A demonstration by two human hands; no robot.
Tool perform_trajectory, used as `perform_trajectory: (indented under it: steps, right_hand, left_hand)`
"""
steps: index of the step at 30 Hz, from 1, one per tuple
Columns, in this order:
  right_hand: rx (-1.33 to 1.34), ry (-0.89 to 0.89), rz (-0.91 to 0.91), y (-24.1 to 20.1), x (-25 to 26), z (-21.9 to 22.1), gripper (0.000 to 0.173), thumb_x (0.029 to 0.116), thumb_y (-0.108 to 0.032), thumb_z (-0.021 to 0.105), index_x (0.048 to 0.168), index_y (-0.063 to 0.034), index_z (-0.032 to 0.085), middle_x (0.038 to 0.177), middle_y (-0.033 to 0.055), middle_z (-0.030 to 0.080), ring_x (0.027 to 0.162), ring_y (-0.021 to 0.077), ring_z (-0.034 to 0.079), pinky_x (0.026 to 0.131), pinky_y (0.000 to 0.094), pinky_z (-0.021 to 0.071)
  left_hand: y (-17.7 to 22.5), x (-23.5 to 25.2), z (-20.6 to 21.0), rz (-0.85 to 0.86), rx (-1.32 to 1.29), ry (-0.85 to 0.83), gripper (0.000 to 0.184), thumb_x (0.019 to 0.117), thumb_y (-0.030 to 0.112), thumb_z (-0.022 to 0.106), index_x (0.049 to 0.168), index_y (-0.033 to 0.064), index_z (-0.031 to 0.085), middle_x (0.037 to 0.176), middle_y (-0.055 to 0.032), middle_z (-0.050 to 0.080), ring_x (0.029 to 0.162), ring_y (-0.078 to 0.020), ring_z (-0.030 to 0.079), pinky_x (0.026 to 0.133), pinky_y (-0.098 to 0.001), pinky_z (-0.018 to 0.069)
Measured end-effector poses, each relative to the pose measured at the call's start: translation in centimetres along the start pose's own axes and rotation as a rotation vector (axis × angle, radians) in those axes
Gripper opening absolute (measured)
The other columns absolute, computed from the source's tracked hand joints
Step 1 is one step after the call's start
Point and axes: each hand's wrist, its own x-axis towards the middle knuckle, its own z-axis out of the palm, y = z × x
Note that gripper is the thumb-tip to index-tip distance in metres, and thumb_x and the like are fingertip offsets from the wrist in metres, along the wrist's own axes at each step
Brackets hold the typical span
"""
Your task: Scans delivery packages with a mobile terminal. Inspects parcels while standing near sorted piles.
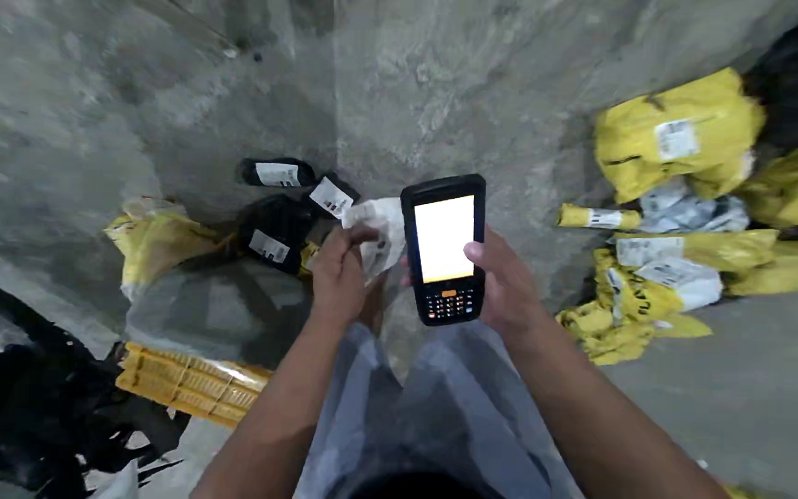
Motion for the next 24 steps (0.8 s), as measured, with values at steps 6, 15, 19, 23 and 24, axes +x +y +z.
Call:
perform_trajectory:
  steps: [6, 15, 19, 23, 24]
  right_hand:
    - [-0.092, -0.092, -0.082, -6.6, -13.4, 9.9, 0.070, 0.0874, -0.050, 0.065, 0.144, -0.0141, 0.045, 0.120, 0.0176, 0.066, 0.102, 0.0325, 0.070, 0.086, 0.0529, 0.0609]
    - [-0.191, -0.301, -0.375, -9.7, -26.9, 20.8, 0.042, 0.0957, -0.029, 0.054, 0.136, -0.0223, 0.048, 0.113, -0.0023, 0.070, 0.099, 0.0097, 0.070, 0.082, 0.0324, 0.0618]
    - [-0.215, -0.379, -0.458, -9.8, -29.9, 22.7, 0.055, 0.0912, -0.020, 0.058, 0.142, -0.0208, 0.039, 0.118, -0.0005, 0.067, 0.103, 0.0120, 0.069, 0.085, 0.0339, 0.0617]
    - [-0.250, -0.415, -0.472, -9.4, -31.9, 23.9, 0.062, 0.0878, -0.015, 0.065, 0.143, -0.0251, 0.039, 0.118, -0.0026, 0.067, 0.101, 0.0100, 0.069, 0.083, 0.0319, 0.0622]
    - [-0.260, -0.419, -0.474, -9.3, -32.3, 24.2, 0.061, 0.0879, -0.013, 0.064, 0.142, -0.0255, 0.039, 0.118, -0.0024, 0.067, 0.100, 0.0102, 0.070, 0.082, 0.0320, 0.0624]
  left_hand:
    - [15.2, -10.6, -5.9, -0.064, -0.489, -0.178, 0.039, 0.0976, 0.023, 0.044, 0.127, 0.0120, 0.068, 0.125, -0.0007, 0.063, 0.096, -0.0070, 0.063, 0.076, -0.0265, 0.0564]
    - [27.0, -20.9, -14.2, 0.219, -0.264, -0.244, 0.067, 0.0927, 0.046, 0.064, 0.148, 0.0112, 0.051, 0.146, -0.0094, 0.047, 0.124, -0.0142, 0.056, 0.095, -0.0348, 0.0566]
    - [29.4, -23.5, -15.5, 0.307, -0.207, -0.167, 0.058, 0.0918, 0.042, 0.067, 0.140, 0.0113, 0.058, 0.138, -0.0065, 0.052, 0.116, -0.0107, 0.059, 0.092, -0.0321, 0.0574]
    - [30.4, -25.6, -16.4, 0.331, -0.136, -0.103, 0.052, 0.0898, 0.037, 0.072, 0.134, 0.0110, 0.062, 0.135, -0.0068, 0.054, 0.111, -0.0113, 0.062, 0.084, -0.0312, 0.0610]
    - [30.5, -26.0, -16.8, 0.348, -0.121, -0.103, 0.054, 0.0914, 0.042, 0.068, 0.135, 0.0107, 0.062, 0.138, -0.0077, 0.053, 0.115, -0.0120, 0.061, 0.087, -0.0324, 0.0599]
